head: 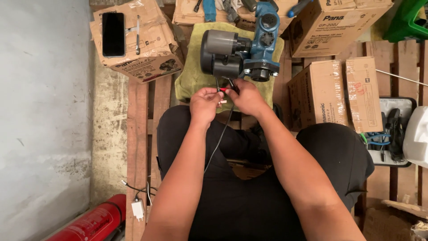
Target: Disassembling a water pump using a wrench to remove bolts and then inspecting or repairing internal electrical components and wiring.
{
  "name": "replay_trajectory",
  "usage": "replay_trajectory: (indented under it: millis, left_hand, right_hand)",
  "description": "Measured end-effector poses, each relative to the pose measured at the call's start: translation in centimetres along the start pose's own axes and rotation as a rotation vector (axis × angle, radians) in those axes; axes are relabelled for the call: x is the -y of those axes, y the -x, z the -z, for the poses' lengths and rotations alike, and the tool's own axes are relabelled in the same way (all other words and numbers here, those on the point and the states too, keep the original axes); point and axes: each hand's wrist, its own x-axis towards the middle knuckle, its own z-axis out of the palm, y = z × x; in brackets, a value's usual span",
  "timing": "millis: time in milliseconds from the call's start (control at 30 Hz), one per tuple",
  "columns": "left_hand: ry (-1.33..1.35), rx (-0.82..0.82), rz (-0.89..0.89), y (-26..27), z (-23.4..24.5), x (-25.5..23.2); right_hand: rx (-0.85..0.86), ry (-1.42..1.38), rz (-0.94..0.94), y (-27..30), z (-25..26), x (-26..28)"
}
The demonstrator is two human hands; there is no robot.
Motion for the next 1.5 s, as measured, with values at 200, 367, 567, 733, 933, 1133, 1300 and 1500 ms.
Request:
replay_trajectory:
  millis: [200, 367, 567, 733, 933, 1133, 1300, 1500]
  left_hand:
    - [-0.191, -0.059, -0.027, 0.8, 0.2, -1.3]
    - [-0.336, -0.078, -0.048, 0.6, 0.0, -0.9]
    - [-0.404, -0.091, -0.056, 0.7, 0.0, -1.1]
    - [-0.392, -0.087, -0.053, 0.2, -0.1, -0.4]
    - [-0.38, -0.091, -0.056, 0.0, -0.1, -0.1]
    - [-0.082, -0.018, 0.001, 0.5, 0.2, -0.6]
    - [0.076, 0.109, 0.093, 0.6, 0.5, -1.1]
    - [0.196, 0.167, 0.172, 0.1, 1.1, 0.0]
  right_hand:
    - [-0.003, 0.058, 0.034, -0.1, 0.3, 0.2]
    - [-0.004, 0.061, 0.016, 0.5, 0.8, 2.0]
    - [-0.006, 0.044, -0.009, 0.2, 0.3, 1.3]
    - [-0.007, 0.047, 0.013, 0.3, 0.5, 1.9]
    - [-0.036, 0.046, 0.006, 0.2, 0.0, 1.6]
    - [-0.034, -0.108, -0.024, 0.0, -0.4, 0.4]
    - [-0.038, -0.301, -0.057, 1.8, 1.2, 0.9]
    - [-0.086, -0.213, 0.17, 4.7, 4.0, 3.9]
